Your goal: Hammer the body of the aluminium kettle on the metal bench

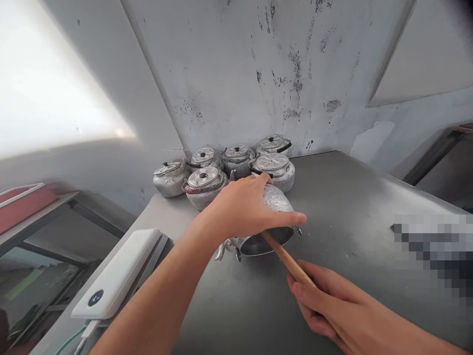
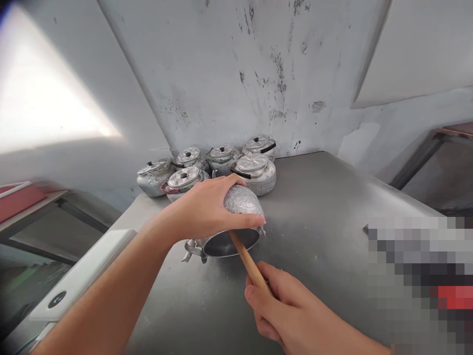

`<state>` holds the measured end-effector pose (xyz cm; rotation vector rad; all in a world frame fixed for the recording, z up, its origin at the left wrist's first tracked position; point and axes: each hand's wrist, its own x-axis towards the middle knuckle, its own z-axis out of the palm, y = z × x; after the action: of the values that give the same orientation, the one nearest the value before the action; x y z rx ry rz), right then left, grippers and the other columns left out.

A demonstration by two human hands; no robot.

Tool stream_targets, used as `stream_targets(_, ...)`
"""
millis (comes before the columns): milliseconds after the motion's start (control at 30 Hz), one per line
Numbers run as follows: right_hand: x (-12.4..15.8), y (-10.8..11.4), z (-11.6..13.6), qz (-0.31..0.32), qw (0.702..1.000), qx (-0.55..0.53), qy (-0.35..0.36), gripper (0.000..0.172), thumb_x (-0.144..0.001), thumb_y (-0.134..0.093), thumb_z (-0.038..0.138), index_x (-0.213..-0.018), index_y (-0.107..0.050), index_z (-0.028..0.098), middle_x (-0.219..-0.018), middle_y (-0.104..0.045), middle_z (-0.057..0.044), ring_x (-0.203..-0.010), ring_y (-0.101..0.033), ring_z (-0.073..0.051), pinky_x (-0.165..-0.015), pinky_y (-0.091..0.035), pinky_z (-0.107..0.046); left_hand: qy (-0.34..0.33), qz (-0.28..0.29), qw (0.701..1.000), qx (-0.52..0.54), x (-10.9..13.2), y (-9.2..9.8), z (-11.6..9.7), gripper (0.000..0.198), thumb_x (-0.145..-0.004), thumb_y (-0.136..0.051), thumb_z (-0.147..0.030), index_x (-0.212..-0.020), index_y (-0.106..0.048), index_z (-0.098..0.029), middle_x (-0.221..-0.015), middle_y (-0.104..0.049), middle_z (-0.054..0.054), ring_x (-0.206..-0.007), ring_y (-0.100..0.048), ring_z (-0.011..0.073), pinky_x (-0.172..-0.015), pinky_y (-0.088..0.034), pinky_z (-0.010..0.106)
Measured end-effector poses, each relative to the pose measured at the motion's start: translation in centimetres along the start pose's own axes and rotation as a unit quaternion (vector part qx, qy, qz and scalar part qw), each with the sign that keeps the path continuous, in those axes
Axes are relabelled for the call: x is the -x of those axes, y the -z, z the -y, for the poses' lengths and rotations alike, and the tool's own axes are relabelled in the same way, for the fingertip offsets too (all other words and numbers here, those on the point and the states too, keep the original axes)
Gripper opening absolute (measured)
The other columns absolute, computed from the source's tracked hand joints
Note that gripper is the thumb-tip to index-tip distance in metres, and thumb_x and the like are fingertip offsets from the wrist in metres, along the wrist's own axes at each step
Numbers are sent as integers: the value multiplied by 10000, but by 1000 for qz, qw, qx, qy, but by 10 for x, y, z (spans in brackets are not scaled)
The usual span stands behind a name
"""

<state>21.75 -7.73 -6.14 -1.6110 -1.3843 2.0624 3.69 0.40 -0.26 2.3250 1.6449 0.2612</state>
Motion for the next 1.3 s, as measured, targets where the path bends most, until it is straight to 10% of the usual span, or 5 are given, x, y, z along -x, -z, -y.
stream_targets(433, -2, 0, 3, 6, 1000, 9, 9, 417, -1083, -381, 275, -671, -422, 228, -615, -392, 68, -548, -311, -113, -541, -330, -191, 11, 6, 1000, 5, 0, 1, -1, 1038, -693, -556, -943, -1483, -549, -270, -1524, -565, 101, -1309, -561, 427, -971, -504, 464)
stream_targets(633, -3, 5, -13, 33, 998, -45, 24, 374, -966, -585, 553, -770, -467, 257, -634, -401, 80, -509, -283, -110, -453, -305, -198, 11, 5, 1000, 0, 0, 1, -1, 1019, -699, -567, -930, -1467, -557, -261, -1524, -566, 94, -1305, -566, 424, -976, -505, 460)
stream_targets(1300, -4, 2, -8, 7, 996, -85, 12, 249, -963, -564, 464, -1001, -628, 226, -645, -402, 85, -475, -291, -103, -406, -298, -171, 0, 5, 1000, 2, 0, 1, 2, 1002, -693, -556, -948, -1440, -571, -280, -1487, -590, 94, -1270, -583, 420, -910, -522, 452)
